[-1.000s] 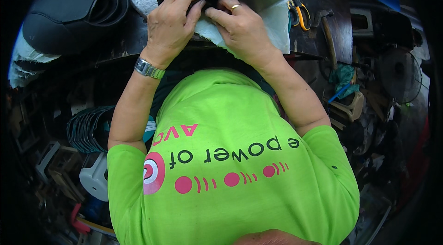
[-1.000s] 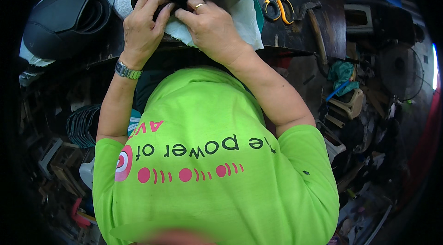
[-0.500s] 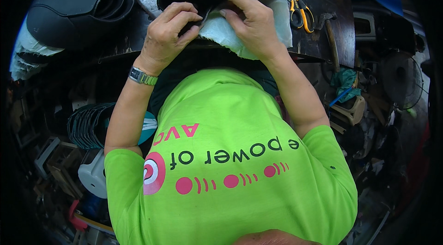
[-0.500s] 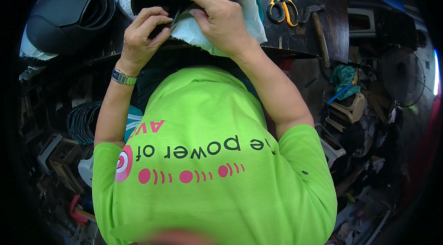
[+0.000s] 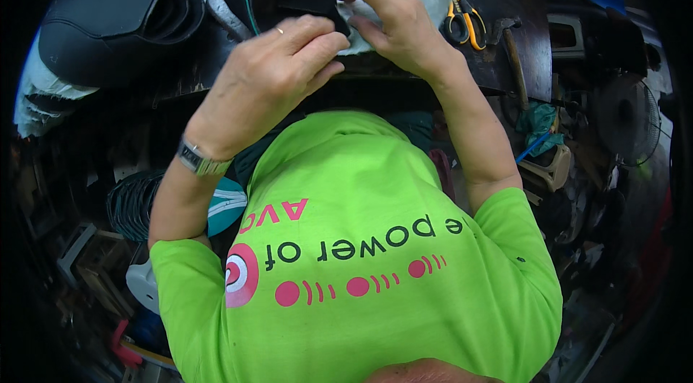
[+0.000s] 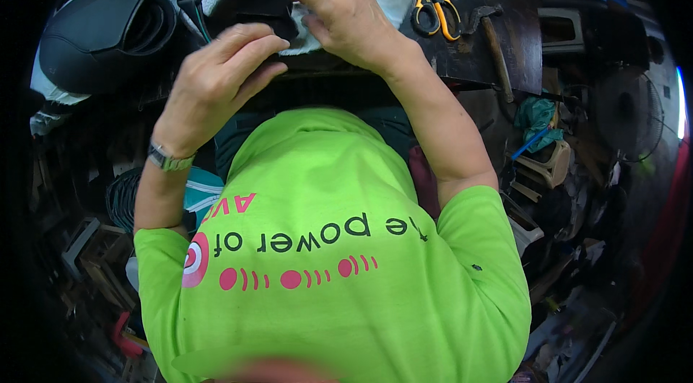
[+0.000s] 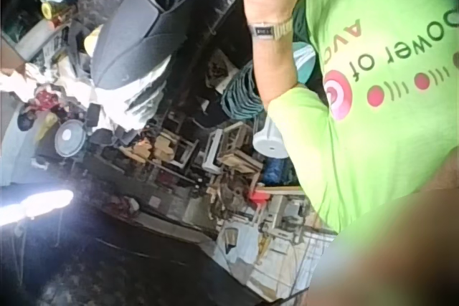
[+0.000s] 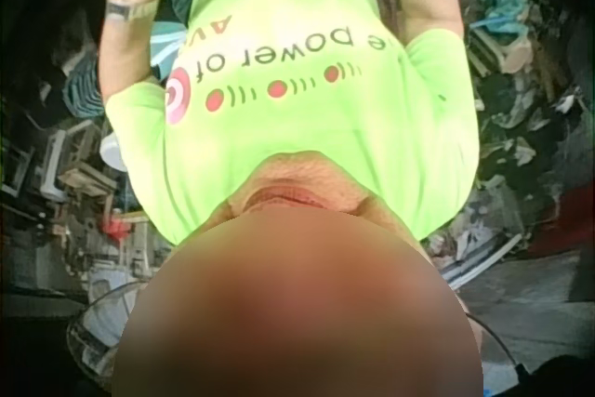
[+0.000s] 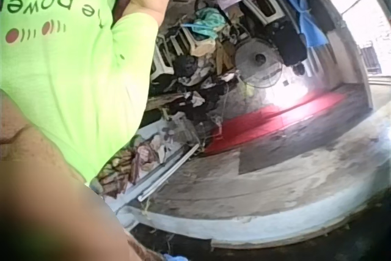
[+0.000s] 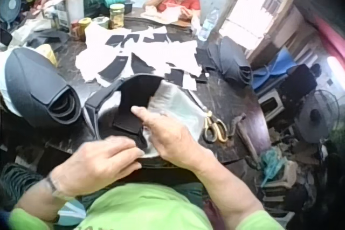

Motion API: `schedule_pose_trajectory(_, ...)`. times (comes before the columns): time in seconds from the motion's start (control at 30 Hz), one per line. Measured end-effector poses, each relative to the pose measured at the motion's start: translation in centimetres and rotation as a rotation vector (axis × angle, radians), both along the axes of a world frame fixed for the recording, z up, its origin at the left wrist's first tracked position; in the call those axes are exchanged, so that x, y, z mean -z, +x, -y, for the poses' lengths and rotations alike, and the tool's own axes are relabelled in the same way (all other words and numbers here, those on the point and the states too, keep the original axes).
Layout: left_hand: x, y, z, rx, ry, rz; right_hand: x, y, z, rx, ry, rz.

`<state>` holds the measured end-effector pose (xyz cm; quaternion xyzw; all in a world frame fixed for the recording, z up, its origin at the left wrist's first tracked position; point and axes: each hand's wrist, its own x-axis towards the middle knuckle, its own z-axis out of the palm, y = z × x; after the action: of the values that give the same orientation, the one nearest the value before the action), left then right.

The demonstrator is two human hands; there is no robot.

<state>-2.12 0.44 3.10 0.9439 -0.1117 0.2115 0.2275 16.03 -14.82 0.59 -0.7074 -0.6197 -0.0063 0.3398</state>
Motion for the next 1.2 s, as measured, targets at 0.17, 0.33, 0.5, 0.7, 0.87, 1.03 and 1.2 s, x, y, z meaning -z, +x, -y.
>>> schedule_pose_trajectory(0.17,-4.1,0.5,-3.6,-0.009,0.393,-0.118,-2.1,1.6,5.7,0.310,0.377,0.153)
schedule_pose_trajectory(0.33,-1.9,2.5,-3.7,0.083,0.590,-0.097,0.3,5.6,11.3,0.862,-0.293,0.054)
schedule_pose_trajectory(0.5,-0.3,1.9,-0.2,0.109,0.505,-0.104,3.6,7.0,11.7,0.795,-0.357,0.229)
schedule_pose_trajectory(0.7,-1.4,2.9,0.7,0.001,0.315,-0.307,1.6,8.2,12.1,0.784,-0.301,-0.238)
schedule_pose_trajectory(0.87,-1.2,4.4,0.9,-0.126,0.310,-0.203,-0.8,4.9,14.3,0.546,0.174,-1.201)
schedule_pose_trajectory(1.03,-0.3,5.2,1.8,-0.151,0.375,-0.205,-2.2,-2.3,14.7,0.286,0.285,-1.719)
schedule_pose_trajectory(1.2,0.2,4.6,1.9,-0.178,0.336,-0.169,-1.0,-6.3,13.7,0.181,0.140,-2.052)
